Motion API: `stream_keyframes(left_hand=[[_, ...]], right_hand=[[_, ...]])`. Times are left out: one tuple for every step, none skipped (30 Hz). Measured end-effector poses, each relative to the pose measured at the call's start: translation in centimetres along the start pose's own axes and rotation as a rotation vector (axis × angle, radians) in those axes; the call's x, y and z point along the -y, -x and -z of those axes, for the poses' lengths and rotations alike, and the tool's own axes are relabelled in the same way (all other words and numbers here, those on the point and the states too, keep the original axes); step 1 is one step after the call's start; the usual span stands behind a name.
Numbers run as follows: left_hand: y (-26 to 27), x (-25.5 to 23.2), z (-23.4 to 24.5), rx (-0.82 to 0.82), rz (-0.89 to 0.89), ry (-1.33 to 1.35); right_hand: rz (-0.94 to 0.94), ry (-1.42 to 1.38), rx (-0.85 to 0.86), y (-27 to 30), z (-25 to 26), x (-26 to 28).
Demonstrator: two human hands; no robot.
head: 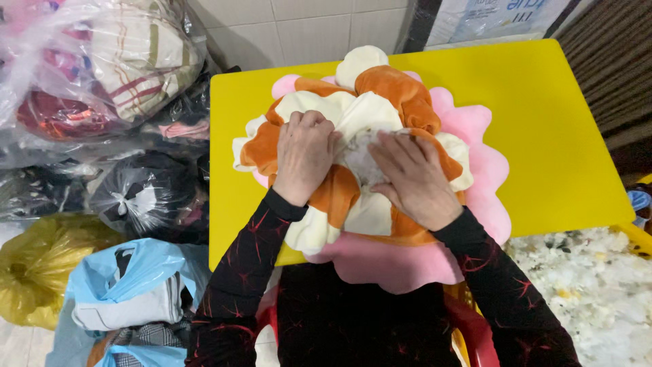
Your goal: The person repeatedly stuffs white filling material into an orange and white plush toy on a yellow table. They push the filling into the opening and adjust the toy's shape with both hands throughout the clip.
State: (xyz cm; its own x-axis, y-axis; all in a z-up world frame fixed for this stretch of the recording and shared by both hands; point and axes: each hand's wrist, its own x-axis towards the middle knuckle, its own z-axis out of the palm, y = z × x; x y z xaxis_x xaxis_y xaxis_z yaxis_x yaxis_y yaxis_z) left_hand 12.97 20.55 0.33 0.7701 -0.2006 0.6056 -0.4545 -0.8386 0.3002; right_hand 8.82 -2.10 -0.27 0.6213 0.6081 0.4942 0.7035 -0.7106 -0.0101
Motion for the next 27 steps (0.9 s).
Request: stream_keyframes(left_hand=[[-0.1, -0.2, 0.0, 0.022, 0.057, 0.039], [-0.1, -0.4, 0.1, 0.041, 0.115, 0.076], [-0.2, -0.7, 0.3, 0.059, 0.173, 0.114], [-0.1, -0.9, 0.5, 0.035, 0.175, 0.144], [0.0, -1.1, 0.7, 0.011, 0.178, 0.174], [0.1, -1.4, 0.9, -0.008, 0.181, 0.204], [0.1, -1.6, 1.0, -0.030, 0.194, 0.227], [0.1, -1.7, 1.1, -0.049, 0.206, 0.247], [0.2, -1.8, 1.2, -0.068, 0.218, 0.268], [0.1, -1.7, 1.3, -0.033, 0.240, 0.242], [0.1, -1.6, 1.5, 0.002, 0.262, 0.216], [0.1, -1.4, 1.7, 0.033, 0.286, 0.188], [0.3, -1.4, 1.9, 0.051, 0.284, 0.211], [0.7, -1.5, 2.1, 0.072, 0.281, 0.235], [1.2, -1.7, 2.3, 0.092, 0.279, 0.259], [1.6, -2.0, 2.4, 0.077, 0.227, 0.211], [2.0, -2.7, 2.2, 0.063, 0.174, 0.162], [2.3, -3.5, 2.0, 0.050, 0.120, 0.116], [2.7, -4.6, 1.6, 0.034, 0.098, 0.061], [2.6, -5.7, 1.0, 0.010, 0.070, 0.007], [2.4, -6.6, 0.5, -0.015, 0.043, -0.046], [2.1, -7.1, 0.1, 0.076, 0.105, 0.007], [1.7, -7.5, -0.2, 0.166, 0.166, 0.060], [1.2, -7.7, -0.7, 0.255, 0.225, 0.113], [0.7, -7.7, -1.1, 0.241, 0.241, 0.116], [0.2, -7.6, -1.4, 0.230, 0.257, 0.117], [-0.3, -7.4, -1.8, 0.218, 0.273, 0.119]], right_hand=[[0.028, -0.010, 0.036, -0.1, -0.7, -0.1], [0.061, -0.019, 0.071, -0.3, -1.3, -0.3], [0.093, -0.027, 0.105, -0.5, -1.8, -0.4], [0.121, 0.026, 0.126, -0.8, -2.3, -0.6], [0.148, 0.080, 0.146, -1.3, -2.9, -0.7], [0.172, 0.131, 0.168, -1.7, -3.4, -0.7], [0.154, 0.201, 0.181, -2.2, -3.6, -0.9], [0.134, 0.269, 0.192, -2.5, -3.8, -1.0], [0.114, 0.336, 0.203, -2.6, -3.7, -1.0], [0.071, 0.244, 0.215, -2.6, -3.4, -1.0], [0.029, 0.152, 0.227, -2.1, -2.7, -0.8], [-0.009, 0.060, 0.237, -1.6, -1.9, -0.7], [-0.027, -0.025, 0.114, -0.8, -1.1, -0.6], [-0.047, -0.111, -0.007, 0.2, -0.2, -0.5], [-0.066, -0.198, -0.129, 0.9, 0.5, -0.7], [-0.146, -0.201, -0.143, 1.5, 0.9, -1.0], [-0.226, -0.203, -0.157, 2.1, 1.1, -1.4], [-0.308, -0.203, -0.170, 2.6, 1.3, -1.8], [-0.349, -0.232, -0.131, 2.9, 1.2, -2.3], [-0.385, -0.255, -0.099, 2.9, 0.9, -3.2], [-0.421, -0.277, -0.066, 2.9, 0.5, -3.8], [-0.467, -0.365, -0.052, 3.0, 0.2, -4.3], [-0.513, -0.453, -0.037, 3.1, -0.2, -4.6], [-0.557, -0.540, -0.023, 3.2, -0.7, -4.8], [-0.573, -0.548, -0.026, 3.3, -1.1, -4.9], [-0.589, -0.558, -0.029, 3.5, -1.3, -4.7], [-0.606, -0.568, -0.032, 3.6, -1.5, -4.6]])
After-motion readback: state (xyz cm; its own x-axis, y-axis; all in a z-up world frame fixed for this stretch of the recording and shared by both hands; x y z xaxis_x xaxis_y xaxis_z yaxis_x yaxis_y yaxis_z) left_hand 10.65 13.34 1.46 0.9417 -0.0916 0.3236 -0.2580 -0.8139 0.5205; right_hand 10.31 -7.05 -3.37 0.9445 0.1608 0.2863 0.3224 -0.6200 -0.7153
